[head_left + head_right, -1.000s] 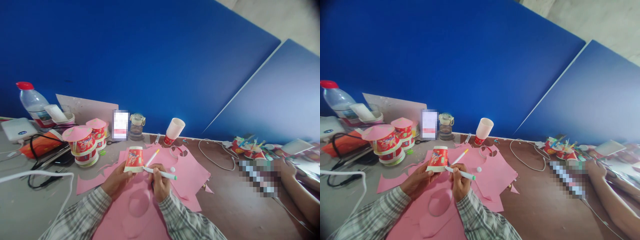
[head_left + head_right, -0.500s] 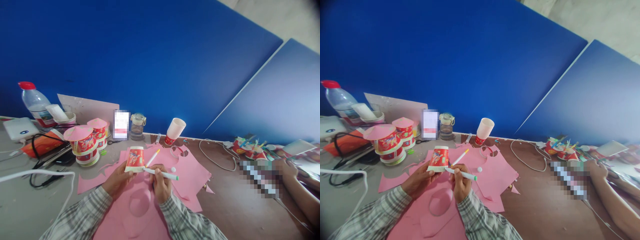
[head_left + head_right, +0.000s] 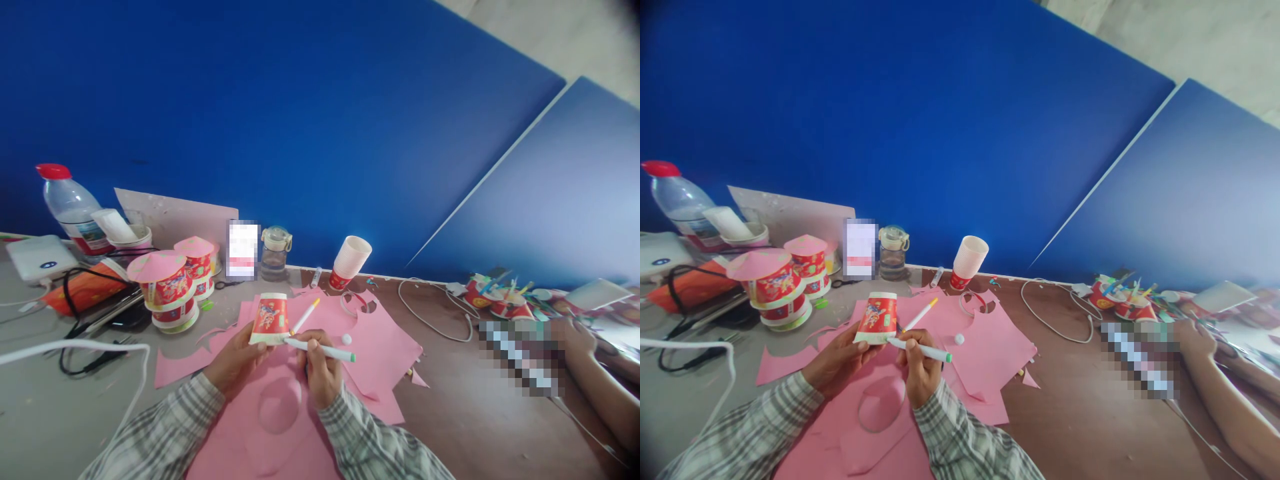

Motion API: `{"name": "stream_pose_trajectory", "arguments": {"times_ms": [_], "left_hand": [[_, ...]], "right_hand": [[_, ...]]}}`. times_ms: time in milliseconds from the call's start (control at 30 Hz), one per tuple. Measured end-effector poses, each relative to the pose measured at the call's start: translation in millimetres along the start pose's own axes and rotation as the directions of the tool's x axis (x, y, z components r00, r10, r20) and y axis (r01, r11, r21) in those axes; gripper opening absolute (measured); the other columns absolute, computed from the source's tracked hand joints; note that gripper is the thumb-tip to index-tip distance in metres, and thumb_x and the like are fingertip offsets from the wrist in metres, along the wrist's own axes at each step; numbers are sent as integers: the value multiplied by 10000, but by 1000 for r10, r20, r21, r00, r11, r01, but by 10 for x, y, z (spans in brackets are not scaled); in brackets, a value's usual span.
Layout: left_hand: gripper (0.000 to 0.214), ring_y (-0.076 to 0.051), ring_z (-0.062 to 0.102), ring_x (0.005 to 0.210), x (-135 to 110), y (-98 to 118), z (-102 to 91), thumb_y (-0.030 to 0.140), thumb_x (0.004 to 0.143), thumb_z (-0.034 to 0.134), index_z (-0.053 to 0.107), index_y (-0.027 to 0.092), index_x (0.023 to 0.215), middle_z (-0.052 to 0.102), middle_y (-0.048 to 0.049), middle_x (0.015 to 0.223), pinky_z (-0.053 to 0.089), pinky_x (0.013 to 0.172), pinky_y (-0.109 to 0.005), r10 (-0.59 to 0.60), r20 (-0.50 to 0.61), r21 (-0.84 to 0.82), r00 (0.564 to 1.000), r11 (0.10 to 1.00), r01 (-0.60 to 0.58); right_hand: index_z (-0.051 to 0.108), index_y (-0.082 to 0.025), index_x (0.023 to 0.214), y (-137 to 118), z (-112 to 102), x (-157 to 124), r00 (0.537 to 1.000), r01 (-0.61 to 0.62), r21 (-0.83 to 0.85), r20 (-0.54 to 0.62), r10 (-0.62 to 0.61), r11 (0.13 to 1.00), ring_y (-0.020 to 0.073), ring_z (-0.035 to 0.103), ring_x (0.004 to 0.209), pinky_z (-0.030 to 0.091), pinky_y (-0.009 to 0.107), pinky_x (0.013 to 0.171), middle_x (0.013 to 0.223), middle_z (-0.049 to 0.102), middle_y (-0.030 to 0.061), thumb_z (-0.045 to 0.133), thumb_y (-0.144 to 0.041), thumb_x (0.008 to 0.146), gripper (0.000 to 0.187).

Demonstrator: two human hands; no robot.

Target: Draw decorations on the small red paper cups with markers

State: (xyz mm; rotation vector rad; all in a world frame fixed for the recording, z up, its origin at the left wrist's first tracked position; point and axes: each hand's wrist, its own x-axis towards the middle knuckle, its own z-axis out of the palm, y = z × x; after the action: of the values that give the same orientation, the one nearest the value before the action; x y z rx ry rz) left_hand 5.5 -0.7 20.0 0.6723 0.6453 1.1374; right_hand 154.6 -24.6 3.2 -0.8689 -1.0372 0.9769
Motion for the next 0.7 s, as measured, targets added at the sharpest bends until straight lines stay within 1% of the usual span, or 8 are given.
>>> {"name": "stream_pose_trajectory", "arguments": {"times_ms": [133,367,500,633,700], "left_hand": [[463,-373,511,938,-3,3,2,167,454,707,633,152,910,691,-164,881,306,845,-509,-4,-3,-15,1000,1000,4],[452,-364,524,927,11,-21,-19,149,477,693,628,163,925,697,-161,880,320,841,-504,12,22,-39,1000,999,-12],[442,-363,527,917,11,-18,-8,161,481,693,629,156,918,695,-165,882,332,830,-497,21,34,-19,999,1000,-20],[448,-368,518,927,9,-20,-10,172,481,694,622,149,923,689,-171,891,324,829,-500,17,31,2,999,1000,-18],[454,-366,515,930,10,-22,-15,174,476,697,621,149,923,688,-170,885,321,831,-496,14,23,1,1000,1000,-14]], "right_hand": [[645,-164,721,6,11,22,999,-34,83,-38,37,996,90,365,277,293,155,270,370,496,-54,529,-439,748,300],[653,-158,718,11,-4,16,998,-59,67,-12,60,996,90,358,277,294,165,276,371,488,-58,542,-432,740,296],[654,-160,708,2,-6,9,998,-65,56,3,64,996,88,354,279,293,169,295,357,472,-67,542,-427,743,292],[655,-153,707,-12,12,13,997,-72,91,-1,72,993,92,370,293,303,168,300,367,488,-58,554,-426,733,292],[650,-156,704,-14,21,20,997,-74,120,-11,76,990,87,352,283,286,159,279,366,489,-57,551,-433,730,296]]}}
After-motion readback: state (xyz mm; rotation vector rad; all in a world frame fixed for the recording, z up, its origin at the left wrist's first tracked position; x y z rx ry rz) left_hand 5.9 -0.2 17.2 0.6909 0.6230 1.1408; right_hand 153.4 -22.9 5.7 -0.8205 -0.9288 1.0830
